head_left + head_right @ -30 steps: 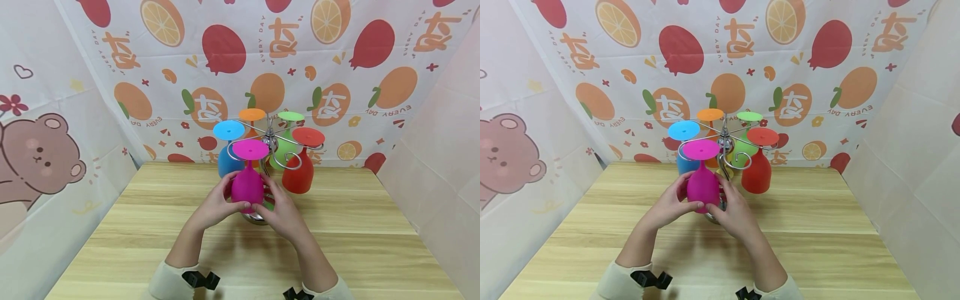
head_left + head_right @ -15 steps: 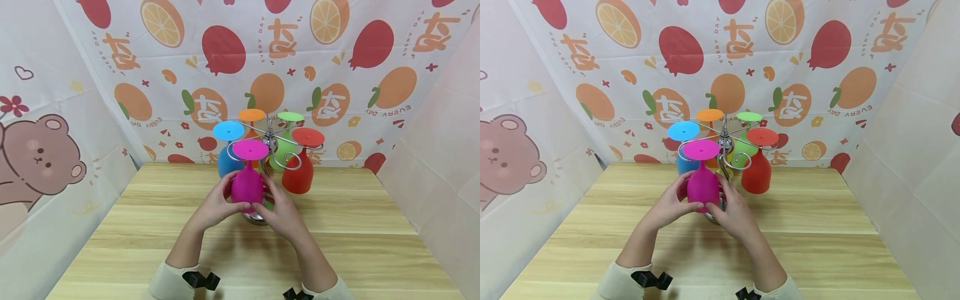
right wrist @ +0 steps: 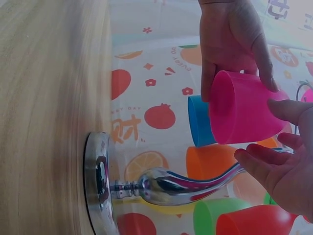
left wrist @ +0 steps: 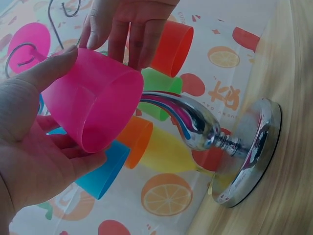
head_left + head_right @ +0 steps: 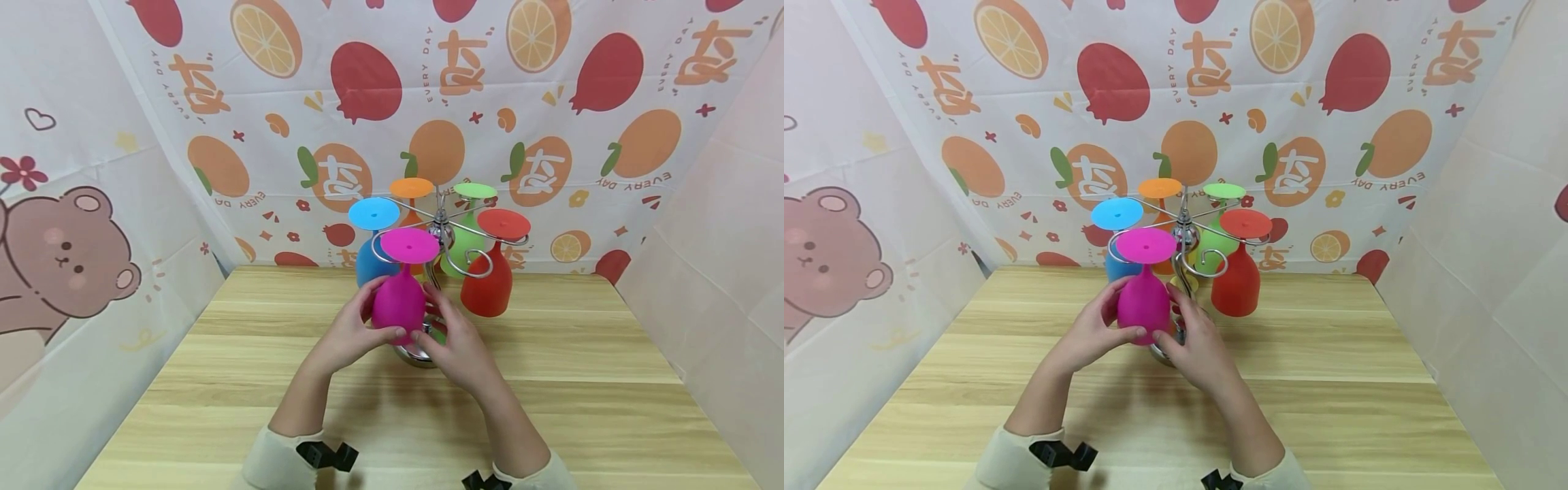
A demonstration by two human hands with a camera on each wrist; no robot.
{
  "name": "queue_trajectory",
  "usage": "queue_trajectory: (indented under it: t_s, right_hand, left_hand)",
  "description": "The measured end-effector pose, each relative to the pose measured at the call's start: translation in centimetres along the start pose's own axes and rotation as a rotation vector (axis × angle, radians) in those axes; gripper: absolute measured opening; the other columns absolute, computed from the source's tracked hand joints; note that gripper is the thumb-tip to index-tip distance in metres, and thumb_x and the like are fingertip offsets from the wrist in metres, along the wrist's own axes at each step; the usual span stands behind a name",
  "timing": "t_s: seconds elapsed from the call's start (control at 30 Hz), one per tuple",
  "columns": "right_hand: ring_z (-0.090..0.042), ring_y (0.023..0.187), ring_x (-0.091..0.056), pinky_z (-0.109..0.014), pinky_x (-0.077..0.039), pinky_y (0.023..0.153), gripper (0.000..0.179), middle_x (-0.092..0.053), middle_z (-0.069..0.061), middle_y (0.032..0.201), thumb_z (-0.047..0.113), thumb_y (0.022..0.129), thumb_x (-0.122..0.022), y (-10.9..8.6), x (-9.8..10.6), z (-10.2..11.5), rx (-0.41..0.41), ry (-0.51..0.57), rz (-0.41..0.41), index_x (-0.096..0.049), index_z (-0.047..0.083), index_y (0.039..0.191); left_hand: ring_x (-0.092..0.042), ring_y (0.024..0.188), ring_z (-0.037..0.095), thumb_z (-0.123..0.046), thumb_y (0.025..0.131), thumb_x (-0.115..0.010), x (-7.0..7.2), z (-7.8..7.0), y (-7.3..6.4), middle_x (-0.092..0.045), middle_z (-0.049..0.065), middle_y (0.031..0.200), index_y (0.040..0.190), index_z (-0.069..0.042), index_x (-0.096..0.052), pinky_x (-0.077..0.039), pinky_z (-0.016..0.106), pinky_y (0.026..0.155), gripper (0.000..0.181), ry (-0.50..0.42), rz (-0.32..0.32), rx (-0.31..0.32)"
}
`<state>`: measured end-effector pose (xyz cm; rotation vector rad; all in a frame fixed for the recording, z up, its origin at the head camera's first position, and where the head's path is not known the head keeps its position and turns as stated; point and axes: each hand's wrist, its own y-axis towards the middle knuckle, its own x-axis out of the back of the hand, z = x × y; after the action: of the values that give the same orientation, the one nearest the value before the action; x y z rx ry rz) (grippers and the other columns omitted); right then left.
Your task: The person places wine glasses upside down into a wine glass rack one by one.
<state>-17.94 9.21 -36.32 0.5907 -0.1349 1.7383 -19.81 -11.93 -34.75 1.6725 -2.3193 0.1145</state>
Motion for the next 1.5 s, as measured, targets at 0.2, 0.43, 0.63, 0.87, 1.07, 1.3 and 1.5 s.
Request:
queue_trajectory:
  t_s: [0.2,0.43,0.63,0.87,1.07,1.3,1.5]
  right_hand:
    - [-0.020,0.131,-0.050,-0.041,-0.053,0.097,0.079,-0.043,0.009,0.149,0.019,0.088,-0.075,-0.1,-0.2,0.0,0.006,-0.004,0.001,-0.032,0.032,0.153]
    - [-0.019,0.131,-0.050,-0.039,-0.054,0.096,0.078,-0.043,0.010,0.148,0.019,0.088,-0.074,-0.1,-0.3,0.0,0.005,-0.006,0.007,-0.032,0.035,0.152]
    - [-0.021,0.130,-0.051,-0.041,-0.054,0.096,0.081,-0.044,0.007,0.147,0.013,0.087,-0.075,-0.1,-0.4,0.0,0.004,0.008,-0.006,-0.032,0.035,0.151]
    - [-0.023,0.130,-0.051,-0.042,-0.053,0.097,0.080,-0.044,0.007,0.148,0.014,0.087,-0.075,0.0,-0.4,-0.1,-0.006,0.017,-0.003,-0.032,0.036,0.151]
    - [-0.027,0.131,-0.051,-0.043,-0.053,0.097,0.078,-0.044,0.006,0.148,0.014,0.088,-0.074,0.0,-0.3,-0.1,0.005,0.019,0.003,-0.033,0.030,0.152]
    - [-0.028,0.131,-0.050,-0.042,-0.053,0.097,0.078,-0.044,0.007,0.148,0.015,0.088,-0.074,0.1,-0.2,0.0,0.010,0.020,0.004,-0.033,0.034,0.151]
    - [-0.026,0.130,-0.051,-0.043,-0.053,0.097,0.079,-0.044,0.007,0.148,0.013,0.087,-0.075,0.1,-0.2,0.0,0.010,0.014,-0.005,-0.033,0.030,0.152]
  left_hand:
    - [-0.043,0.134,0.035,-0.010,0.081,-0.080,0.0,-1.4,-0.6,-0.042,0.010,0.145,0.152,-0.016,-0.030,-0.056,0.046,0.091,0.087,0.008,0.004,0.010]
    - [-0.042,0.134,0.035,-0.009,0.081,-0.080,0.2,-1.7,-0.8,-0.042,0.010,0.145,0.152,-0.015,-0.031,-0.056,0.045,0.089,0.086,0.005,-0.010,0.007]
    - [-0.042,0.135,0.036,-0.008,0.082,-0.079,0.3,-1.4,-0.6,-0.042,0.011,0.146,0.152,-0.012,-0.030,-0.056,0.045,0.090,0.086,0.010,-0.015,-0.003]
    - [-0.044,0.134,0.032,-0.013,0.081,-0.081,0.4,1.0,0.4,-0.043,0.006,0.145,0.152,-0.020,-0.031,-0.057,0.045,0.089,0.087,0.019,-0.026,-0.009]
    - [-0.046,0.132,0.031,-0.019,0.079,-0.083,0.4,1.3,0.4,-0.046,0.003,0.142,0.149,-0.024,-0.035,-0.058,0.044,0.087,0.085,0.024,-0.034,-0.034]
    - [-0.048,0.130,0.031,-0.023,0.078,-0.084,0.5,1.2,0.4,-0.047,0.002,0.140,0.148,-0.025,-0.037,-0.058,0.042,0.086,0.084,0.031,-0.038,-0.050]
    - [-0.048,0.129,0.031,-0.023,0.079,-0.084,0.5,1.2,0.4,-0.047,0.002,0.141,0.148,-0.024,-0.037,-0.058,0.042,0.086,0.084,0.033,-0.043,-0.051]
